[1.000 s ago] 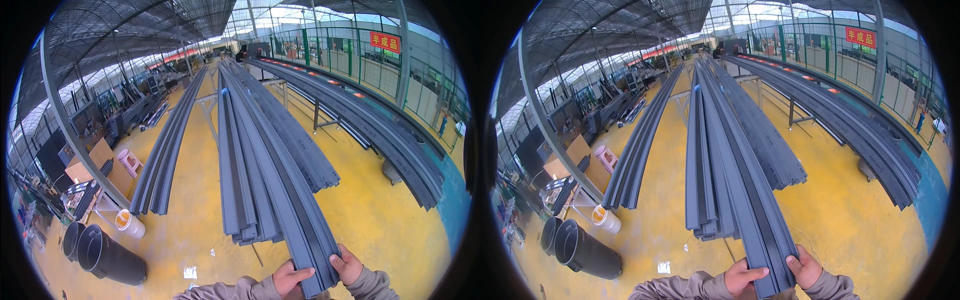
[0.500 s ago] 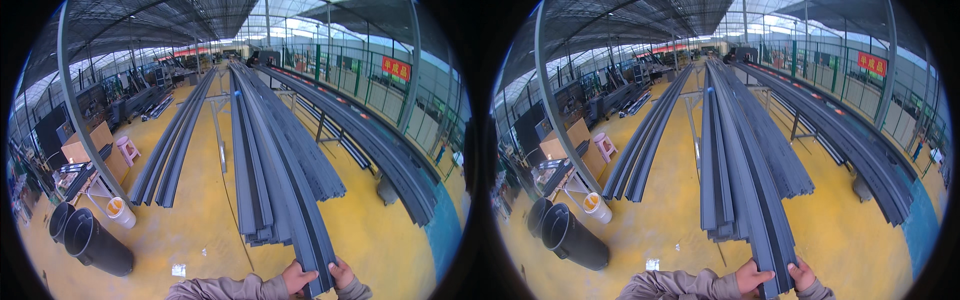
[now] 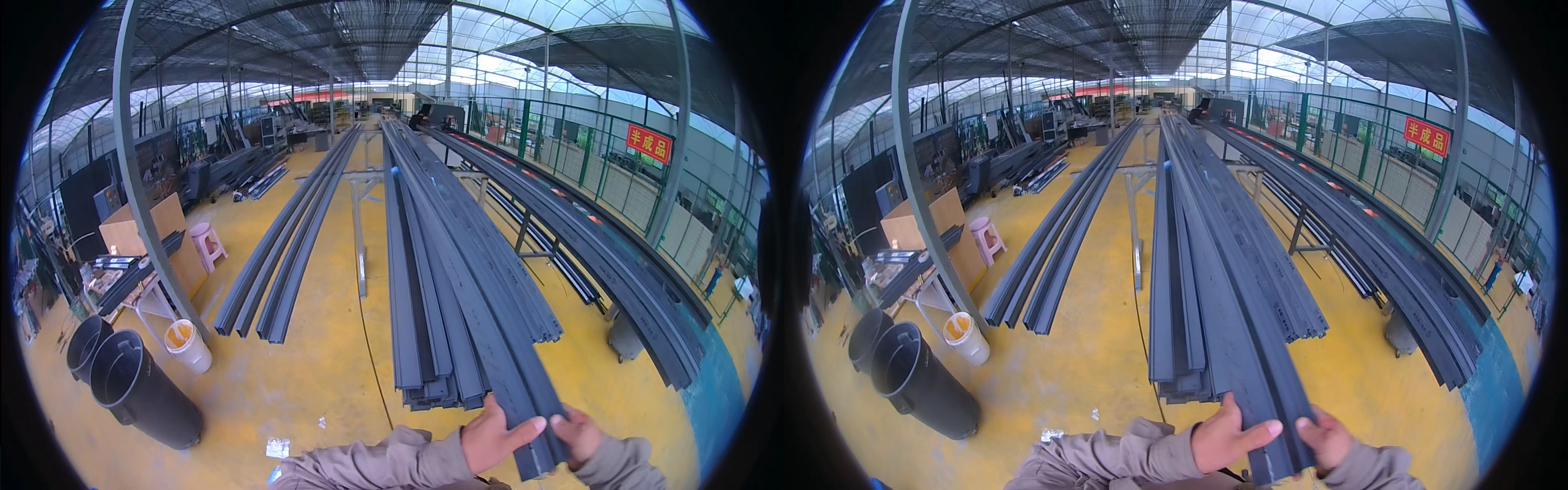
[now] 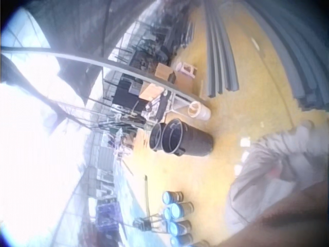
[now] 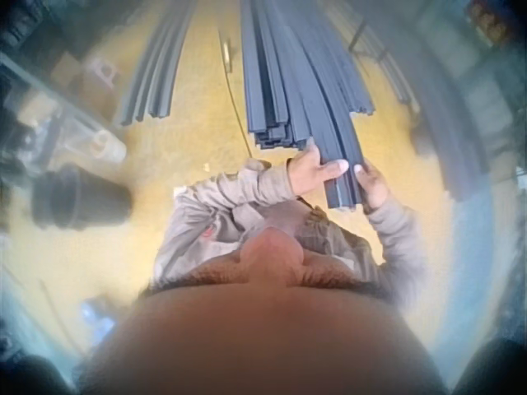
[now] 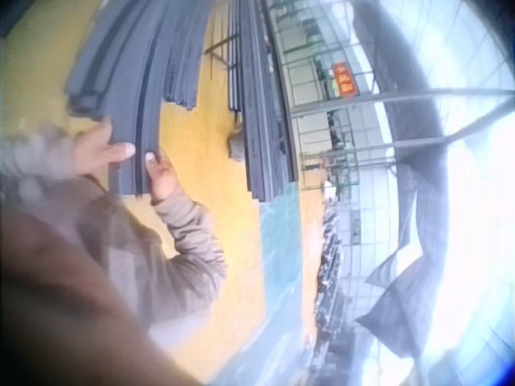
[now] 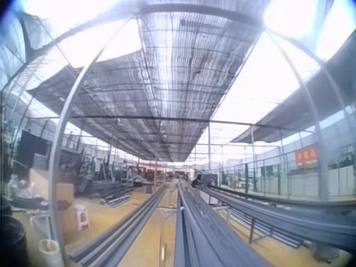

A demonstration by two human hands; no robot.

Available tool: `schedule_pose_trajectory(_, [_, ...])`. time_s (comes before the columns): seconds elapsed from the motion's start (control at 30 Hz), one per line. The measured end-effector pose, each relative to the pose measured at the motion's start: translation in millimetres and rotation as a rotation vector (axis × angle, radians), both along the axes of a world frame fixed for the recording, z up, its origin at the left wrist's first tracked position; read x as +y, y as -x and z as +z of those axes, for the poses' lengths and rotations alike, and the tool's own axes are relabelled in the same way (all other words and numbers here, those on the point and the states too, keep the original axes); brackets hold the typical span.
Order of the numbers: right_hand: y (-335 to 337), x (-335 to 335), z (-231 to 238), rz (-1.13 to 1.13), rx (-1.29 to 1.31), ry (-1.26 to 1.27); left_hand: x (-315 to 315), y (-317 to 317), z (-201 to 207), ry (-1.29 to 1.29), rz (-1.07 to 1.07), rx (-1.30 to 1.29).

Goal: The person organizes long grey metal profiles by picking them up from the floor and placing them onto a sorting rack.

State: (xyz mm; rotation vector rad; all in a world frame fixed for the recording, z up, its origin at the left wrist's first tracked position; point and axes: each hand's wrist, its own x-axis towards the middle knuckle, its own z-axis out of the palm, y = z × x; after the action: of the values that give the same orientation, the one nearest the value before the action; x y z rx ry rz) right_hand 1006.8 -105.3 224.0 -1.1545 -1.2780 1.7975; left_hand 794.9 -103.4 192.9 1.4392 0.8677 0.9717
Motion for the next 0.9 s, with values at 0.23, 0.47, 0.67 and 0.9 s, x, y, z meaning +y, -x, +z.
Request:
schedule_pose_trajectory(0.23, [104.1,2.2,-83.8,0.095,0.494,0.337,17.6,44.9,6.7,-0.249,0.383,-0.071])
schedule_pose_trajectory(0.47, [148.9,28.2,-154.6,0.155,0.954,0.617,48.6,60.3,-17.3,-0.224,0.484,0.39])
schedule_pose_trajectory(0.67, [167.6,27.4,-120.1,0.178,0.909,0.416,49.8,73.7,24.7,-0.3,0.516,0.33])
schedule_pose_trajectory(0.9, [143.8,45.5,-145.9,0.118,0.829,0.521,60.0,56.5,-11.6,-0.302,0.527,0.244])
